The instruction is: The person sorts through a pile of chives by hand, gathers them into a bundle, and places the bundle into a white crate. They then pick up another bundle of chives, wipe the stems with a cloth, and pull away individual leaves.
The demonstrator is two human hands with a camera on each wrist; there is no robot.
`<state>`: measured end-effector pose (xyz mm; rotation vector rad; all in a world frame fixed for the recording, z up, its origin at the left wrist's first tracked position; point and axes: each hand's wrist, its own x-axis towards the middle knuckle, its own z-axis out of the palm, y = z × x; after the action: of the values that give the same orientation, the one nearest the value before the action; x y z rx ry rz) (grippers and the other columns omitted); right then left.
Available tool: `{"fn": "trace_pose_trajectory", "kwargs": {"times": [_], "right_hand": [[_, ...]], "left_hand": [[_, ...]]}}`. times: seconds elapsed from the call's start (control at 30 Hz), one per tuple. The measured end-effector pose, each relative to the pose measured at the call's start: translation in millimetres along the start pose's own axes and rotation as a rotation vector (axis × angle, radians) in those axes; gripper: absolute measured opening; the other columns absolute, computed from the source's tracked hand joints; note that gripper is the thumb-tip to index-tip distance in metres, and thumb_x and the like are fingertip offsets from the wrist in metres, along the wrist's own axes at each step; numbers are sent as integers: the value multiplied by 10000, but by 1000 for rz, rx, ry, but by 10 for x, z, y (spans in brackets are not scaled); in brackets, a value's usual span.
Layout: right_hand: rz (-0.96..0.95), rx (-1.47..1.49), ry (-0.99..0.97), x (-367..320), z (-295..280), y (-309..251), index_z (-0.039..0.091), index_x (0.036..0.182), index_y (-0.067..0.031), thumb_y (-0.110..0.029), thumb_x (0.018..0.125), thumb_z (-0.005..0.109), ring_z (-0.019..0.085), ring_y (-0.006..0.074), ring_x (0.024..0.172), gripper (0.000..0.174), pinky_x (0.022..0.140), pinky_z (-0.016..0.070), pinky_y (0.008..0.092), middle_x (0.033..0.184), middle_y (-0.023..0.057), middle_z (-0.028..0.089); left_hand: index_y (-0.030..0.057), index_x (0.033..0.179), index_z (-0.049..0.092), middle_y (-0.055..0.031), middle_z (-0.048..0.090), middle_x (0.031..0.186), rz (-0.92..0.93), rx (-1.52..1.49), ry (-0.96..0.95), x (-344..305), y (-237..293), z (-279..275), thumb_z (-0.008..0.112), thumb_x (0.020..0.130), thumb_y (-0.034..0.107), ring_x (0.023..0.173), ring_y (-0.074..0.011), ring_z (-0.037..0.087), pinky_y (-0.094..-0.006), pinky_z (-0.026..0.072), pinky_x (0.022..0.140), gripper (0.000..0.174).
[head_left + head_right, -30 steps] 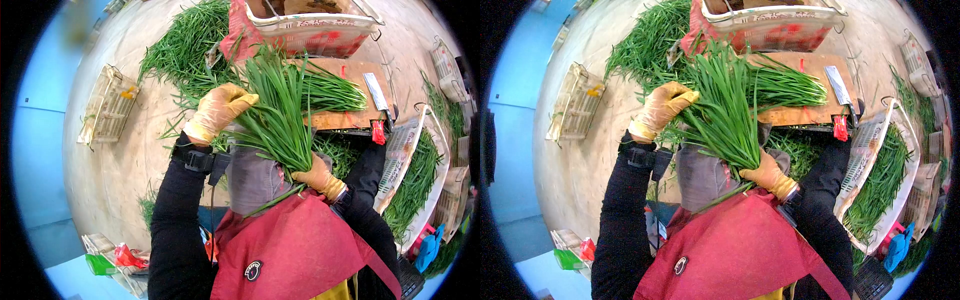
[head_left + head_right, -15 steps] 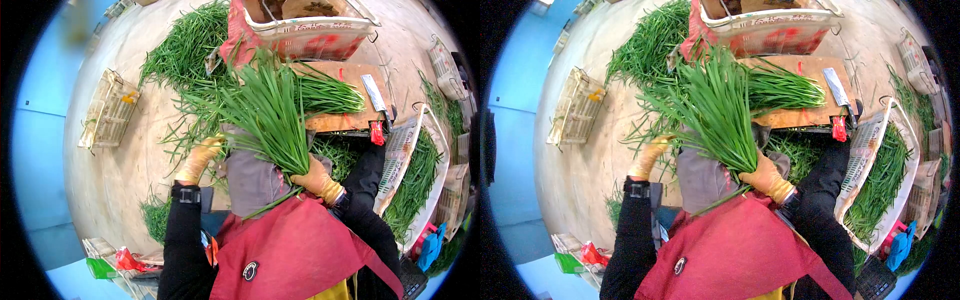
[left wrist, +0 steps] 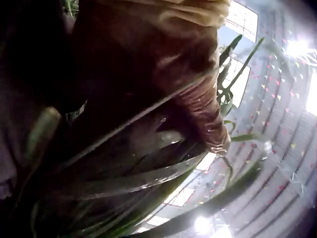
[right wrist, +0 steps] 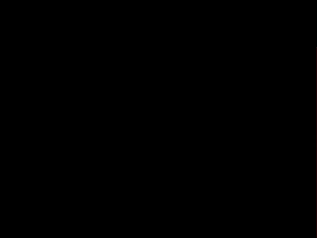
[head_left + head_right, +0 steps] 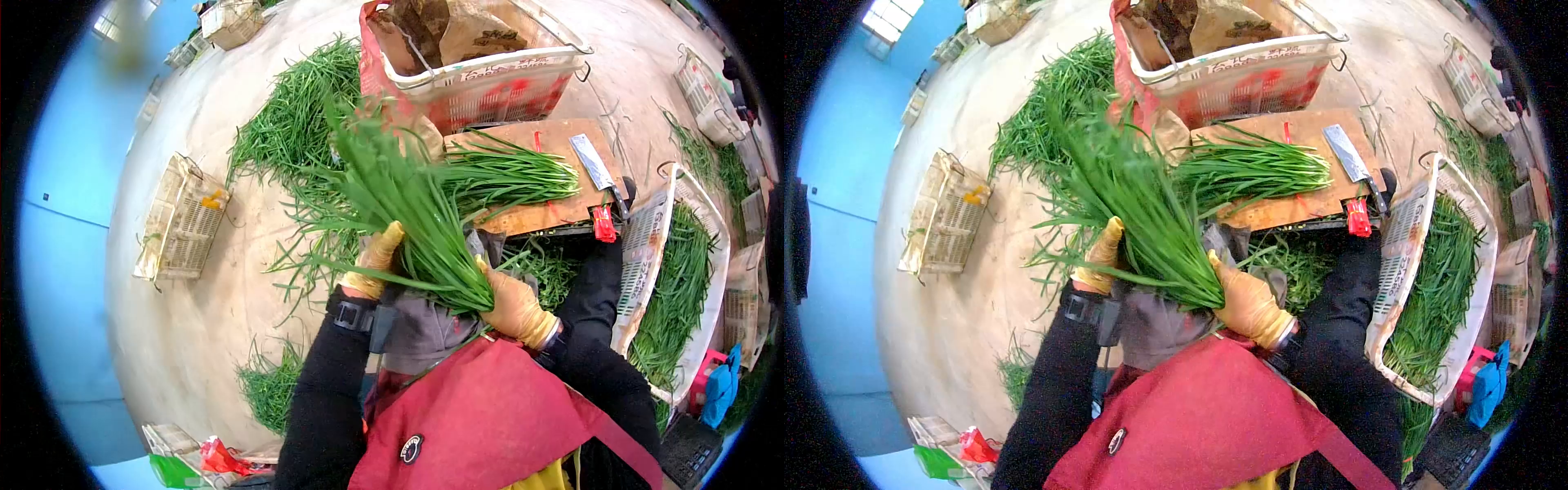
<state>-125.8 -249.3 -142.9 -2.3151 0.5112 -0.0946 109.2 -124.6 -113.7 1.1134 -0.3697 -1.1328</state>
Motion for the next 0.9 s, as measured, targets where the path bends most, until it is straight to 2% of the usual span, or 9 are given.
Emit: {"fn": "trace_pose_trajectory", "kwargs": {"times": [0.1, 0.13, 0.27, 0.37, 0.63, 0.67, 0.77, 0.8, 0.9], "right_hand": [[-57, -165, -22, 11, -46, -23, 322, 1473, -17, -150, 739, 695, 658, 338, 895, 835, 724, 530, 419, 987, 176, 638], [-37, -200, -46, 6, -93, -81, 326, 1474, -24, -129, 727, 691, 658, 328, 870, 838, 697, 532, 421, 929, 154, 630], [-61, -274, -69, -13, -163, -155, 336, 1468, -32, -107, 724, 678, 658, 329, 868, 823, 681, 532, 429, 931, 154, 632], [-69, -287, -49, -45, -162, -158, 344, 1464, -42, -87, 716, 671, 657, 330, 866, 818, 678, 533, 432, 927, 152, 631], [-43, -277, -67, -85, -208, -283, 351, 1459, -57, -78, 695, 685, 654, 340, 876, 835, 694, 535, 444, 944, 157, 627], [-47, -262, -70, -90, -200, -267, 324, 1476, -60, -118, 694, 721, 651, 350, 877, 879, 704, 534, 453, 944, 162, 625], [-83, -224, -65, -105, -233, -272, 293, 1494, -67, -175, 692, 760, 649, 359, 872, 935, 712, 531, 459, 940, 166, 622], [-69, -211, -103, -102, -268, -293, 253, 1513, -74, -244, 698, 795, 641, 370, 909, 993, 757, 530, 453, 982, 180, 618], [-110, -147, -103, -103, -330, -280, 234, 1521, -74, -286, 696, 816, 630, 383, 958, 1031, 808, 525, 449, 1031, 198, 613]], "left_hand": [[57, 1267, 576, -96, 639, 1203, 49, -281, 96, -23, -124, 17, 726, 850, 494, 1072, -226, 629, -385, 526, 955, 622], [67, 1252, 588, -89, 652, 1174, -3, -273, 147, -5, -85, 27, 746, 824, 511, 1038, -238, 645, -392, 552, 919, 637], [84, 1241, 599, -99, 669, 1152, 68, -382, 114, 118, -221, -68, 737, 813, 549, 987, -248, 674, -410, 593, 846, 648], [83, 1250, 595, -108, 670, 1152, 92, -533, -38, 239, -245, -131, 740, 815, 537, 998, -252, 677, -422, 596, 856, 645], [36, 1296, 565, -153, 650, 1219, 181, -591, -37, 103, -118, -75, 731, 857, 409, 1033, -272, 678, -440, 596, 885, 600], [27, 1304, 557, -167, 634, 1248, 294, -485, -84, 114, -110, -83, 734, 847, 394, 1072, -290, 660, -449, 578, 917, 611], [21, 1363, 503, -191, 605, 1292, 302, -494, -169, 13, 35, 129, 739, 828, 400, 1121, -307, 633, -449, 560, 935, 696], [9, 1422, 428, -215, 581, 1318, 238, -549, -301, 11, 83, 112, 744, 811, 414, 1138, -309, 620, -437, 558, 930, 798], [5, 1460, 364, -221, 571, 1325, 314, -443, -300, 20, 18, -30, 755, 793, 418, 1140, -305, 615, -435, 547, 944, 877]]}}
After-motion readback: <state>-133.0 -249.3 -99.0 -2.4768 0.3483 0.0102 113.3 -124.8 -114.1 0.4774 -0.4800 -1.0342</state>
